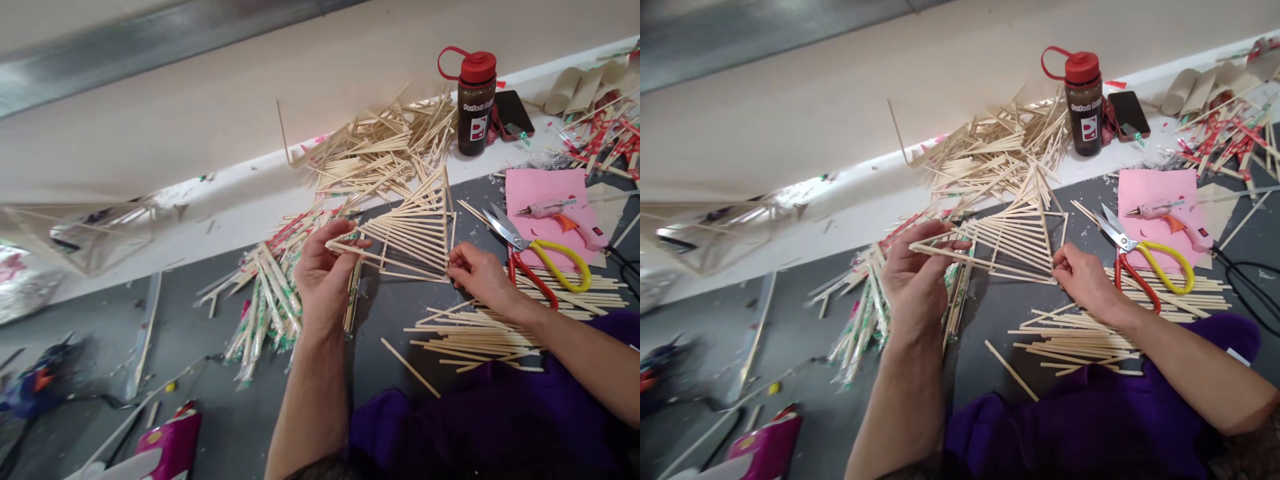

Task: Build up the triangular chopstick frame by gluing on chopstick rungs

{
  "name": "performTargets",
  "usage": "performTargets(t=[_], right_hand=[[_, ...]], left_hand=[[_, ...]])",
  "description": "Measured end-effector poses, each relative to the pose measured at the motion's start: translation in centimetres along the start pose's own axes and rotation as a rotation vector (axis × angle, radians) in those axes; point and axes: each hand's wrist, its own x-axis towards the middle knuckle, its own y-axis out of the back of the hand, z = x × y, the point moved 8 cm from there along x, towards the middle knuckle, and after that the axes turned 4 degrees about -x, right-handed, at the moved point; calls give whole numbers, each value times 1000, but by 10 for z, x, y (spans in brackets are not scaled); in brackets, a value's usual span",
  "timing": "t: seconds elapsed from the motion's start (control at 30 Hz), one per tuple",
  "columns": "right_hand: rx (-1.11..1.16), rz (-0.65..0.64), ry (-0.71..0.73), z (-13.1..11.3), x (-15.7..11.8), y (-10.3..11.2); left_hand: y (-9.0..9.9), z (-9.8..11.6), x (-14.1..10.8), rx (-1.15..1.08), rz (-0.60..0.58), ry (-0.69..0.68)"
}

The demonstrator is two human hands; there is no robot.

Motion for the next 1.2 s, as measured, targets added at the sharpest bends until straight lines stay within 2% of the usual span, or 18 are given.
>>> performTargets(t=[0.4, 1.2], right_hand=[[-38, -11, 17, 0, -1, 1], [-160, -19, 19, -12, 0, 4]], left_hand=[[-1, 1, 1, -25, 35, 4], [-2, 2, 0, -14, 27, 12]])
